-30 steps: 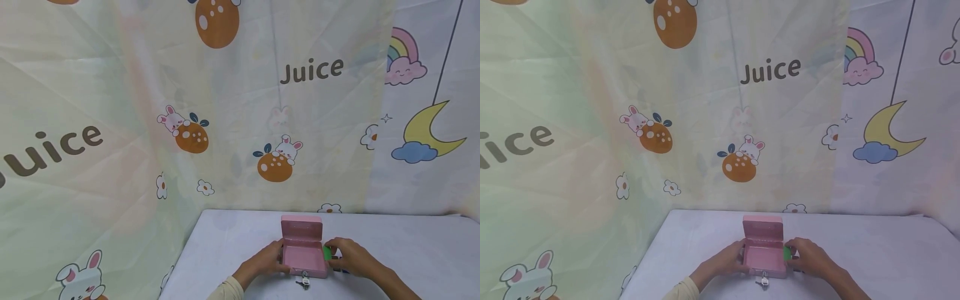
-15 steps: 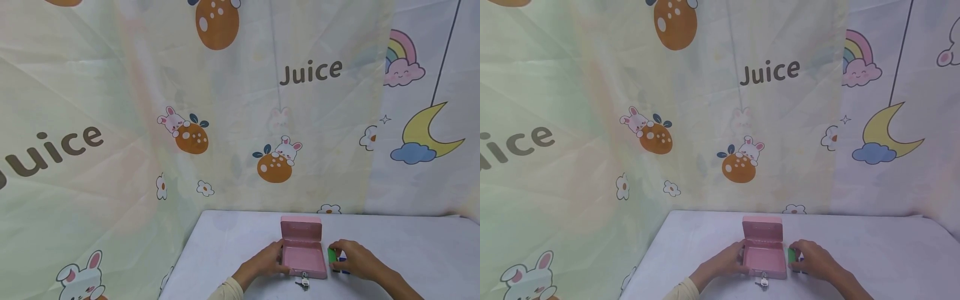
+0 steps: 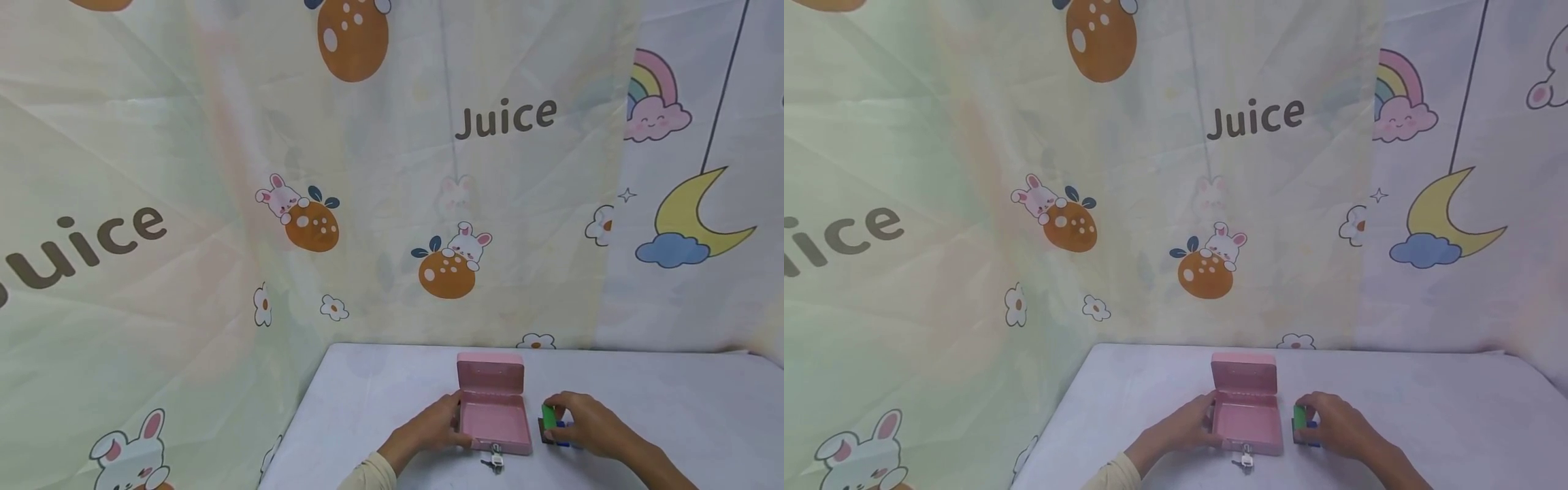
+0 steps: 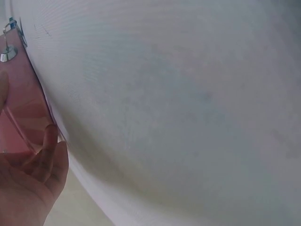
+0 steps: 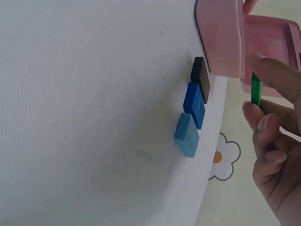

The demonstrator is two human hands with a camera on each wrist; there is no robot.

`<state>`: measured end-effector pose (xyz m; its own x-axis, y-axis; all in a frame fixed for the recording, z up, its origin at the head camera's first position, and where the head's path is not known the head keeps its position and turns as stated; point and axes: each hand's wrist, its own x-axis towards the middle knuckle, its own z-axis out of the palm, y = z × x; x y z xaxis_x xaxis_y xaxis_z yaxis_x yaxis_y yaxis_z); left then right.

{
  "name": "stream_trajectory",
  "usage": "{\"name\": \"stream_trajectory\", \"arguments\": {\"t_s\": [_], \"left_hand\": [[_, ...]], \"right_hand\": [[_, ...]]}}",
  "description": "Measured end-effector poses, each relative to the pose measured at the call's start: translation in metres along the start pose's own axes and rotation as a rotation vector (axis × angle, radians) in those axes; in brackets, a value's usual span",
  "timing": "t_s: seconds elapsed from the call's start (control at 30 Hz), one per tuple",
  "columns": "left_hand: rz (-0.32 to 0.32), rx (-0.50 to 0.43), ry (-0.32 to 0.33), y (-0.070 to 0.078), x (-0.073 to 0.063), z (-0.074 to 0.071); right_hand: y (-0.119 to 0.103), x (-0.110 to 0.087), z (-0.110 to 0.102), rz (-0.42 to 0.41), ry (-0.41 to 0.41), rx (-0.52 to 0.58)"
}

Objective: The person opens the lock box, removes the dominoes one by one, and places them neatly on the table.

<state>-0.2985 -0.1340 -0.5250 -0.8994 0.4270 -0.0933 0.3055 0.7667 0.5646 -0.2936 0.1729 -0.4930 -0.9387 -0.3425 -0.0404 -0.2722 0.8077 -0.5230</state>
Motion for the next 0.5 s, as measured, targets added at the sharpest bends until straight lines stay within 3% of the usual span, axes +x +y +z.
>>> {"name": "stream_trajectory", "arguments": {"t_s": [0.5], "left_hand": [[0.026, 0.006, 0.002, 0.000, -0.001, 0.000]], "right_hand": [[0.013, -0.007, -0.002, 0.037, -0.001, 0.012]]}}
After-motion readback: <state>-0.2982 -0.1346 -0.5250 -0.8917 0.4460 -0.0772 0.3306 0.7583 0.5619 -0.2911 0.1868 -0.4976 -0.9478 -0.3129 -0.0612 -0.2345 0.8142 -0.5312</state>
